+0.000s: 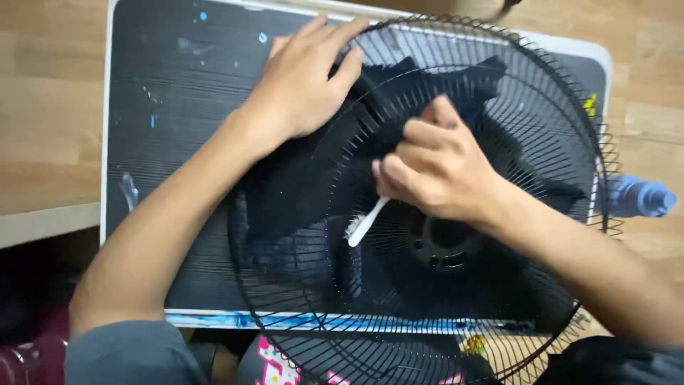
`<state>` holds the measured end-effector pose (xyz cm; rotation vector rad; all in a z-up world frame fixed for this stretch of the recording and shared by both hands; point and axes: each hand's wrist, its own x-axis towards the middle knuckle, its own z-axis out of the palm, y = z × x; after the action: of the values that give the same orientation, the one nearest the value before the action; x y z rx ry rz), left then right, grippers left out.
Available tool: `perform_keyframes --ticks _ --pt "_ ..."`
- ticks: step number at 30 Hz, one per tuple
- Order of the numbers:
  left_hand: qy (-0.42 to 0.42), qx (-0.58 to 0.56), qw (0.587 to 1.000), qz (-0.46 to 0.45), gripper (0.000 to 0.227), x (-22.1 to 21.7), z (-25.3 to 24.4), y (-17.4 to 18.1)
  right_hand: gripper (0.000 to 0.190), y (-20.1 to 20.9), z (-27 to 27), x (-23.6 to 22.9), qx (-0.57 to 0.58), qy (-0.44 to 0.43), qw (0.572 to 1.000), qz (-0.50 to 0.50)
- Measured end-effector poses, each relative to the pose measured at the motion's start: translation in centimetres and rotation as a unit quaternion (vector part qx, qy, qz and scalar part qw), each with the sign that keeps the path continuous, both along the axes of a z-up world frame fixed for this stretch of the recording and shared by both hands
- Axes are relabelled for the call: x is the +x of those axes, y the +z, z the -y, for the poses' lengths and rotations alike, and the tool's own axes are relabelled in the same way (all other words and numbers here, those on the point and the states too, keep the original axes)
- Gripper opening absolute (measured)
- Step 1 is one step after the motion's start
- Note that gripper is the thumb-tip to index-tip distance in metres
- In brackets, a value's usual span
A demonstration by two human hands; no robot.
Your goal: Cleaning the spokes of a fan guard using a toothbrush
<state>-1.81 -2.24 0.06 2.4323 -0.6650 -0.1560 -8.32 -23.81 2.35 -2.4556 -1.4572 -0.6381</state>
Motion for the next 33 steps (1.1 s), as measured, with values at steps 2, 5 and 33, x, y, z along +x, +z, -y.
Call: perform_keyframes --ticks 2,5,33 --pt "-0.021 -0.019 0.999 0.033 0.045 -0.2 -0.1 -0.5 0.018 -0.4 1.1 0.7 -0.017 0.025 0.998 0.056" --pt "-0.031 -0.048 0.995 0.084 0.04 0.0 0.0 0.1 0.03 -1.0 3.6 3.1 -0.068 -0.065 0.979 0.18" --pt "-0.029 -0.035 0.999 0.011 0.042 -0.4 0.0 -0.2 0.022 0.8 1.1 0.3 -0.038 -0.006 0.995 0.095"
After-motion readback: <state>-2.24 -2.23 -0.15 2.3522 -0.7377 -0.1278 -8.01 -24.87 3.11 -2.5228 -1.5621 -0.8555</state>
